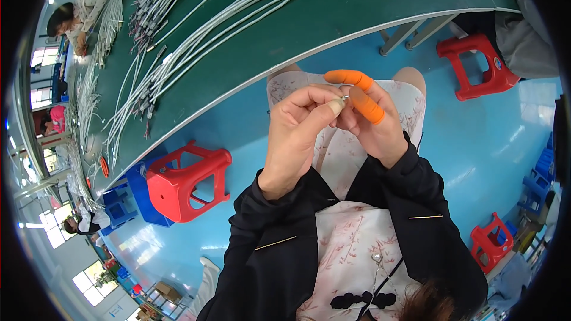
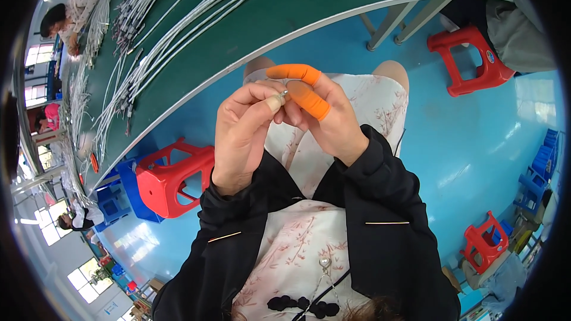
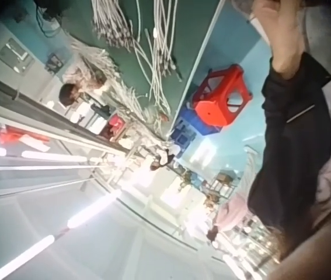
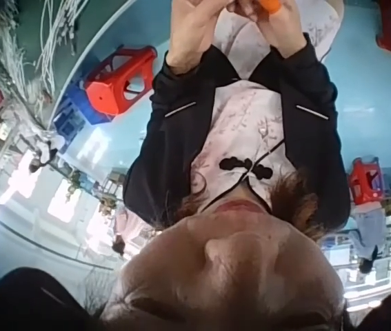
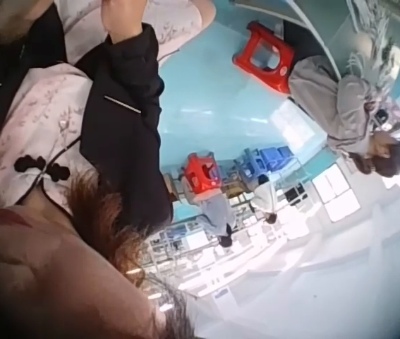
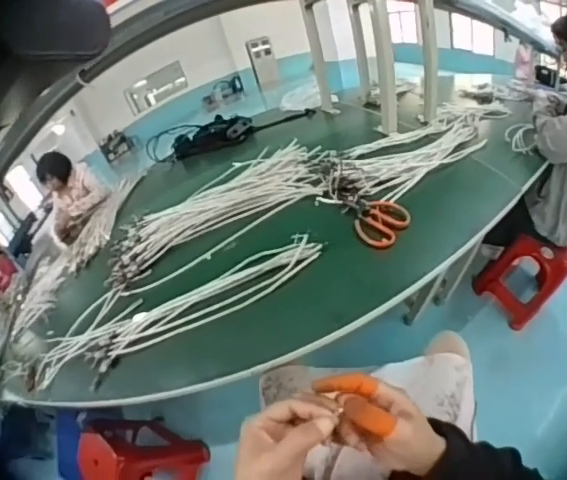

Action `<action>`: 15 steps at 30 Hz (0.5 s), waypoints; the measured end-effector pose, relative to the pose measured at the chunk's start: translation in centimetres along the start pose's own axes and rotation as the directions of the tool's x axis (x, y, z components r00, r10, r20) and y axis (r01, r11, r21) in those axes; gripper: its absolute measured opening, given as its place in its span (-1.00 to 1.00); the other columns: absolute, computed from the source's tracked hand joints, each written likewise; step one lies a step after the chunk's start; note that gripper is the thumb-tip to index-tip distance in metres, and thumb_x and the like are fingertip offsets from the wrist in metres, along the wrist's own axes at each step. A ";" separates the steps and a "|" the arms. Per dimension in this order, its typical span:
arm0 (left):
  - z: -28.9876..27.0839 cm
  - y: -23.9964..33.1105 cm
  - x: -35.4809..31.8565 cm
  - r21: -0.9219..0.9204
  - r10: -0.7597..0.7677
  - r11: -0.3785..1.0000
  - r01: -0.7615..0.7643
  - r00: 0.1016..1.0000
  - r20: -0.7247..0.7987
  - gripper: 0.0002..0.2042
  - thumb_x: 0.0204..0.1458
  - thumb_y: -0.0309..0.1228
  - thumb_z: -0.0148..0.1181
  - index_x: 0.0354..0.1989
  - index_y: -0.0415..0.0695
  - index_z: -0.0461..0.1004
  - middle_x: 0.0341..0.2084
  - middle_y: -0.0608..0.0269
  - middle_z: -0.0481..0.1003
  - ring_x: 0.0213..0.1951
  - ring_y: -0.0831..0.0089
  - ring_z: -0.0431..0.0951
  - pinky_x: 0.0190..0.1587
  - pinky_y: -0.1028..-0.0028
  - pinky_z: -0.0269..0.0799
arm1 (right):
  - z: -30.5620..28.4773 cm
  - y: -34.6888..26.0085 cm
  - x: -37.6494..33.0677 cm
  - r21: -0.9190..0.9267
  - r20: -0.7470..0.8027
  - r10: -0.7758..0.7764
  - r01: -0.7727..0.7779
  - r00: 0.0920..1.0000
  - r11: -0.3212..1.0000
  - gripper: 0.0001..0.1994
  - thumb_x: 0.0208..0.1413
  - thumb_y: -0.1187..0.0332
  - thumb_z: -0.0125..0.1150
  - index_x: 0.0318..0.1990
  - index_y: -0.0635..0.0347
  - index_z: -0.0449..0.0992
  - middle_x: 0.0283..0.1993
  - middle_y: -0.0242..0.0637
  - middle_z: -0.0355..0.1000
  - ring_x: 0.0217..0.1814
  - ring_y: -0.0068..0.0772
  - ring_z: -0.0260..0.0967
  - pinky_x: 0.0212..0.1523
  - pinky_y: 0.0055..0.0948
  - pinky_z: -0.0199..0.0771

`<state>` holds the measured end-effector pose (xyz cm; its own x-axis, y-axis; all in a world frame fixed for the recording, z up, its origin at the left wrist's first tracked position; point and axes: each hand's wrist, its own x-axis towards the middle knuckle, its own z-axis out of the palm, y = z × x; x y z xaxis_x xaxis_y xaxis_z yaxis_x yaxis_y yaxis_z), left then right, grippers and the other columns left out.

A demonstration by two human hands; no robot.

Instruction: The person picks up a wire, trims the end with shears, and pulls the insulation off by hand. They then slide a metal connector onto the wire and press it into place before setting it aside.

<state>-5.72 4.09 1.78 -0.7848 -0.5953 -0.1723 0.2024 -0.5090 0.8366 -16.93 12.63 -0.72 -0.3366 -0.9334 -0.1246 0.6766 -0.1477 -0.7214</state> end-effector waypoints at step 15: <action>-1.1 1.0 0.1 0.052 -0.202 0.979 0.198 0.976 0.087 -0.93 -0.01 -0.58 0.07 -0.38 -0.30 0.46 -0.40 0.21 0.46 -0.43 0.55 0.34 -0.33 0.55 0.25 | -1.5 -0.6 1.0 0.051 0.175 0.292 -0.305 0.940 0.951 -0.46 0.15 0.11 0.05 0.14 0.36 0.23 -0.62 -0.46 0.21 -0.49 -0.55 0.24 -0.45 -0.61 0.19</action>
<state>-4.98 2.80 1.99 -0.8577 -0.4236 -0.2914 0.0125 -0.5838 0.8118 -18.60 12.29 -1.45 -0.0044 -0.9780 -0.2084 0.7791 0.1273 -0.6138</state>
